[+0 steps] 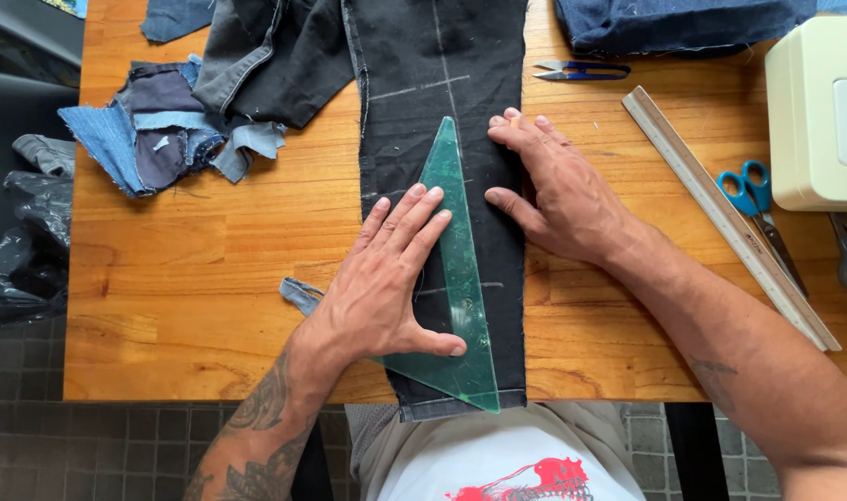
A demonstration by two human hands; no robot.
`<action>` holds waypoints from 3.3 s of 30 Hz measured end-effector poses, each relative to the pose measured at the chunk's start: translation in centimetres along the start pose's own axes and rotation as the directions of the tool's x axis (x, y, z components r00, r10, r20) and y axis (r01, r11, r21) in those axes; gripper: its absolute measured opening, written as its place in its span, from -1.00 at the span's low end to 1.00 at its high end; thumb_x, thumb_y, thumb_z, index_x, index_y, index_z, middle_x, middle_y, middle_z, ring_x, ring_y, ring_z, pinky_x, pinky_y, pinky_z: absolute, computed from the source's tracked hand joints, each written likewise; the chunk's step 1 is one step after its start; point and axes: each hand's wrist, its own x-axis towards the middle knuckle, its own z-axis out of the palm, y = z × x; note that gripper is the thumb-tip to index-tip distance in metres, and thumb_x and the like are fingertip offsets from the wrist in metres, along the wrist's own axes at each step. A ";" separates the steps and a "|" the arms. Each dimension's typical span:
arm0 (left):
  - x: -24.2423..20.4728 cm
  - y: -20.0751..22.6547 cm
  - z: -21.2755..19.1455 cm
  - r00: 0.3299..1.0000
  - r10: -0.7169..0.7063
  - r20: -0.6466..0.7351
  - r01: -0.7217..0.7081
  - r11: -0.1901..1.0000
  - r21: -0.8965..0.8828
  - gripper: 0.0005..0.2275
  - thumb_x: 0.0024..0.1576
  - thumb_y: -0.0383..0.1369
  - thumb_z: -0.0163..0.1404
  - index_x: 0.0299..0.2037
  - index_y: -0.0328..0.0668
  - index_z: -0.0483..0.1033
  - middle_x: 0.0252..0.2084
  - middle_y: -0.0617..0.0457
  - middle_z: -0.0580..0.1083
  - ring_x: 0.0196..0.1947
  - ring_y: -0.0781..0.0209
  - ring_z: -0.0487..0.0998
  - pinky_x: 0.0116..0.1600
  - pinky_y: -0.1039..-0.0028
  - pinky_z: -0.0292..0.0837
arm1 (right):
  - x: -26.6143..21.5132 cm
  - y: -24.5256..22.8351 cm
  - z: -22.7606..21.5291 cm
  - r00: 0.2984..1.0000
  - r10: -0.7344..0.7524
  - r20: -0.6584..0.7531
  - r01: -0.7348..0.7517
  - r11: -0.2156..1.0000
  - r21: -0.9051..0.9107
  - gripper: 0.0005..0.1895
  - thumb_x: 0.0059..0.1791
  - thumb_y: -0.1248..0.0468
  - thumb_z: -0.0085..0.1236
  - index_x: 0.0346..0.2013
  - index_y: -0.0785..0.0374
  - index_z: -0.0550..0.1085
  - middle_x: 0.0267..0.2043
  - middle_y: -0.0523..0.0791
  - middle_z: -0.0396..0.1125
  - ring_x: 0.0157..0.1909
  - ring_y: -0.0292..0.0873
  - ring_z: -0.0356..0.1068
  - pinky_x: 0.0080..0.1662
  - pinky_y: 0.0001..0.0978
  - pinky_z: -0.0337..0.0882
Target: The person marks a piece of black fabric using a ruler and chalk, then uses a set square to draw additional lines. They then use scissors to cut the fabric along the marked lines into smaller pieces.
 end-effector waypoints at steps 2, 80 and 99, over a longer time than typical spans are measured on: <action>0.0 -0.1 0.0 1.000 0.008 0.001 -0.008 1.000 -0.008 0.42 -0.25 0.49 0.49 0.71 -0.32 0.15 0.83 -0.21 0.06 0.85 -0.13 -0.04 0.83 -0.06 -0.26 | 0.0 0.0 0.0 1.000 -0.003 0.002 0.003 1.000 0.002 -0.28 0.24 0.20 0.31 0.62 0.34 0.22 0.68 0.19 0.28 0.78 0.31 0.15 0.71 0.31 0.05; 0.3 0.9 1.7 0.999 -0.041 -0.016 0.044 0.978 0.205 0.57 -0.46 0.68 0.30 0.65 -0.49 0.22 0.80 -0.28 0.09 0.83 -0.19 -0.07 0.78 -0.35 -0.44 | 3.5 -1.5 -2.3 0.981 -0.170 0.095 0.170 0.985 0.007 -0.86 0.22 0.17 0.43 -0.15 0.15 0.70 -0.21 -0.12 0.61 -0.21 -0.03 0.50 -0.13 -0.06 0.46; 0.4 0.8 1.6 0.999 -0.046 0.002 0.045 0.977 0.208 0.57 -0.47 0.68 0.33 0.66 -0.46 0.23 0.81 -0.27 0.08 0.83 -0.18 -0.08 0.77 -0.38 -0.43 | -1.4 -5.3 -1.8 0.966 -0.210 0.150 0.221 0.973 -0.059 -0.87 0.26 0.24 0.27 -0.12 0.22 0.62 -0.25 -0.06 0.52 -0.29 0.04 0.31 -0.18 -0.05 0.35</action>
